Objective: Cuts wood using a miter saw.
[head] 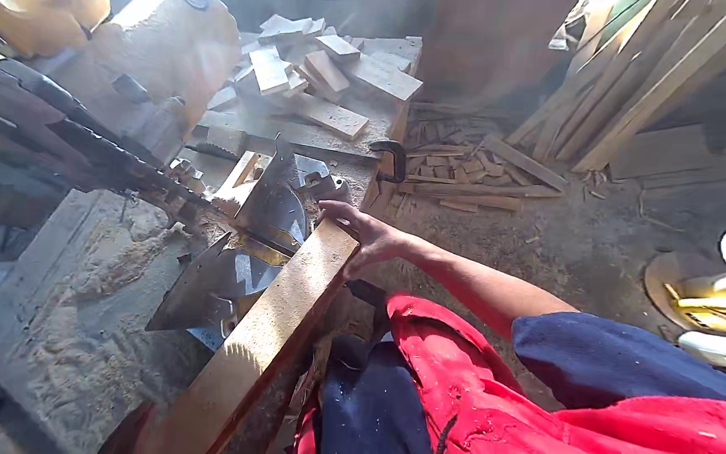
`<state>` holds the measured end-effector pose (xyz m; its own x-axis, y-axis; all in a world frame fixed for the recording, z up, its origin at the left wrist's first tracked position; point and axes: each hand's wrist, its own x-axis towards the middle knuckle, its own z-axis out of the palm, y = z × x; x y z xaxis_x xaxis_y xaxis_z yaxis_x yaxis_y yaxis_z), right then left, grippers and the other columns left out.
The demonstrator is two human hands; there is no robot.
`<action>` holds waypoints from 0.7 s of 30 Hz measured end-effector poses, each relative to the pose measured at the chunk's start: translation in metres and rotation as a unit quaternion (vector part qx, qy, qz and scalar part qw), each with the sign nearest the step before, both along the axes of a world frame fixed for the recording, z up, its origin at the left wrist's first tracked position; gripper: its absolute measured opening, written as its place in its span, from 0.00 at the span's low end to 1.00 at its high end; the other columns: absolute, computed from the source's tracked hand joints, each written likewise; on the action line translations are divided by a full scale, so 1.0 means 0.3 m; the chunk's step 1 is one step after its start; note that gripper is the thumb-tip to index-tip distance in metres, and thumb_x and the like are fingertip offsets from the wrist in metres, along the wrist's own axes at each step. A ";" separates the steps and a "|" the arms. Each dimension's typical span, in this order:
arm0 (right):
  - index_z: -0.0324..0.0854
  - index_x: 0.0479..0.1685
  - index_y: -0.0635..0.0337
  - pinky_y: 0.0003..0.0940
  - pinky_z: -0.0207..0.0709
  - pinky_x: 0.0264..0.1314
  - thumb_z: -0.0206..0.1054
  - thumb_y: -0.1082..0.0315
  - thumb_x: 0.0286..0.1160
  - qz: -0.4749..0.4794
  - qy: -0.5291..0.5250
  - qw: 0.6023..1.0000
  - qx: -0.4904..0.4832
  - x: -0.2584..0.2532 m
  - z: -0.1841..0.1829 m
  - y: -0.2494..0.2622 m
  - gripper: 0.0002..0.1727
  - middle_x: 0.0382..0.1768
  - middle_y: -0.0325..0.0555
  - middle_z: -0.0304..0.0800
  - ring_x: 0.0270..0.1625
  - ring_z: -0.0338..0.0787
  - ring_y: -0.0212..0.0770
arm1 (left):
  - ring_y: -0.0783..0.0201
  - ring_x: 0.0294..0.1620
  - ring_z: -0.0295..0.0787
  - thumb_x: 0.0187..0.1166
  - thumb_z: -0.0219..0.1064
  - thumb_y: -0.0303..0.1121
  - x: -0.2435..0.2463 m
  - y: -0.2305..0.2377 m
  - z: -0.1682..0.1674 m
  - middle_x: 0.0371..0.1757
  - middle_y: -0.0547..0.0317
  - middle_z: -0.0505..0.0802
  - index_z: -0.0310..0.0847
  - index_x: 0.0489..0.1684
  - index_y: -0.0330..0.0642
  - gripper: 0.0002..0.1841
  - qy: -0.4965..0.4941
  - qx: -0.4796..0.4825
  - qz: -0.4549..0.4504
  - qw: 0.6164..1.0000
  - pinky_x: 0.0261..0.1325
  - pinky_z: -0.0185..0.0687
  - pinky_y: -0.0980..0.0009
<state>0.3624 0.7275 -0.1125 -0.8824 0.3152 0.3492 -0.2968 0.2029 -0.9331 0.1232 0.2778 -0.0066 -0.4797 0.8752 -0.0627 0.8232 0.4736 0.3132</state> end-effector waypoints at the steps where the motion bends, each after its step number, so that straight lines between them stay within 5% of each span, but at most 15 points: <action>1: 0.49 0.90 0.68 0.43 0.82 0.76 0.97 0.64 0.28 0.001 0.012 1.000 -0.008 -0.002 -0.008 -0.004 0.75 0.74 0.59 0.77 0.73 0.84 0.47 | 0.27 0.82 0.69 0.55 0.82 0.66 0.071 0.103 0.013 0.79 0.22 0.76 0.69 0.81 0.26 0.58 0.015 0.031 -0.020 0.999 0.83 0.63 0.34; 4: 0.53 0.88 0.68 0.43 0.84 0.76 0.98 0.64 0.25 -0.017 0.027 0.999 -0.014 -0.009 -0.026 -0.006 0.75 0.74 0.58 0.78 0.73 0.85 0.46 | 0.35 0.83 0.72 0.54 0.76 0.73 0.216 0.390 -0.035 0.82 0.33 0.77 0.67 0.85 0.32 0.61 0.040 0.035 -0.025 0.998 0.84 0.66 0.39; 7: 0.57 0.86 0.69 0.42 0.85 0.73 0.98 0.61 0.23 -0.043 0.042 0.998 -0.021 -0.004 -0.044 -0.011 0.74 0.72 0.59 0.80 0.70 0.86 0.46 | 0.37 0.76 0.79 0.55 0.77 0.70 0.272 0.567 -0.113 0.75 0.34 0.83 0.72 0.80 0.30 0.57 0.033 0.033 0.002 0.999 0.79 0.71 0.41; 13: 0.46 0.90 0.71 0.45 0.80 0.79 0.97 0.57 0.28 -0.001 0.057 0.993 -0.106 0.039 -0.084 0.002 0.78 0.79 0.62 0.73 0.76 0.81 0.50 | 0.41 0.67 0.83 0.44 0.80 0.72 0.268 0.599 -0.138 0.67 0.37 0.86 0.75 0.78 0.33 0.61 0.011 0.027 0.003 1.000 0.74 0.76 0.44; 21: 0.47 0.89 0.75 0.40 0.76 0.82 0.94 0.58 0.39 0.027 0.065 0.987 -0.147 0.069 -0.129 0.004 0.72 0.72 0.63 0.78 0.74 0.82 0.46 | 0.47 0.68 0.85 0.41 0.83 0.71 0.287 0.636 -0.147 0.66 0.42 0.88 0.79 0.72 0.36 0.57 -0.017 -0.001 0.014 1.000 0.74 0.78 0.46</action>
<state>0.3832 0.7288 -0.1513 -0.8548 0.3726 0.3613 -0.4207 -0.0898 -0.9027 0.2092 0.4686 -0.0509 -0.5010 0.8617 -0.0808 0.7987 0.4963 0.3403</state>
